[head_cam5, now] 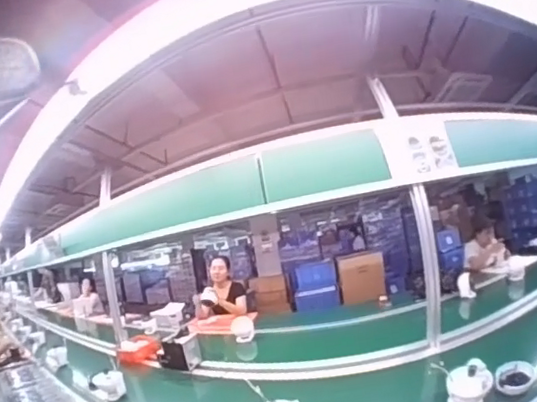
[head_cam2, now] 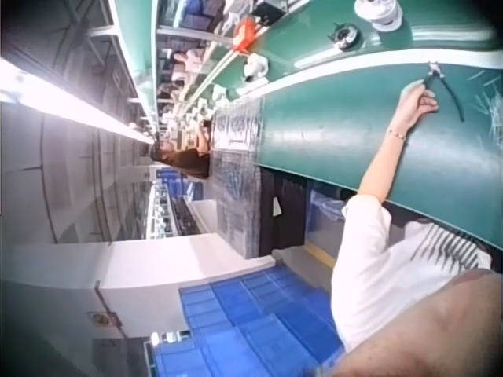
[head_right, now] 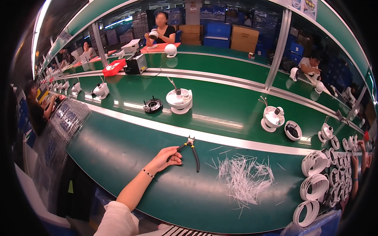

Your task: Manually assemble electronic components into plastic housings on a production line.

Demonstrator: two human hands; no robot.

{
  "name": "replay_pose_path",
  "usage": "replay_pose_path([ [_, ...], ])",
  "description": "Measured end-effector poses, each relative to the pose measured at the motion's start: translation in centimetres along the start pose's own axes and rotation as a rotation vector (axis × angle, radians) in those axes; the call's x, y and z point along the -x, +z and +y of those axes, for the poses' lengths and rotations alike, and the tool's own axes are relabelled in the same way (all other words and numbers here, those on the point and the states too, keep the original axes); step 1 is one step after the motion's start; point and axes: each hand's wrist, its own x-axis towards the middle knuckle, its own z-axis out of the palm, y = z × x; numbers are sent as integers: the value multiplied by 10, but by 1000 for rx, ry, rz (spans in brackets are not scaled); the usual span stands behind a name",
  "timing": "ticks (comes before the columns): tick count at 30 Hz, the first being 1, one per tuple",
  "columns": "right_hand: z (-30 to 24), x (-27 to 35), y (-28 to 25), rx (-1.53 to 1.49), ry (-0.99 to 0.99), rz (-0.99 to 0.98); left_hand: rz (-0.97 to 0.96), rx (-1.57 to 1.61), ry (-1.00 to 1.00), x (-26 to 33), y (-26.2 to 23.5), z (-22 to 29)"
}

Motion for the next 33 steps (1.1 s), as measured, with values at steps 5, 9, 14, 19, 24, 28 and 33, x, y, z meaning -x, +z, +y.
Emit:
replay_pose_path([
  [5, 23, 8, 5, -27, 112, 68, -14, 17, 2, 1, -1, 1],
  [9, 38, 5, 13, -63, 180, 123, 13, -5, 4, 4, 0, -1],
  [14, 9, 8, 33, -204, 404, 204, -25, 5, 8, -4, 3, 3],
  [19, 19, -9, 30, -474, 231, 172, -4, -36, 0, 1, 5, 9],
  [24, 10, -8, 16, -618, 36, 126, 7, -59, 13, -1, 0, 4],
  [28, -30, -50, -21, -763, 11, 341, -4, -62, 23, 1, 3, 1],
  [33, -88, -131, -22, -172, 9, 4, -8, -99, 29, -2, 10, 3],
])
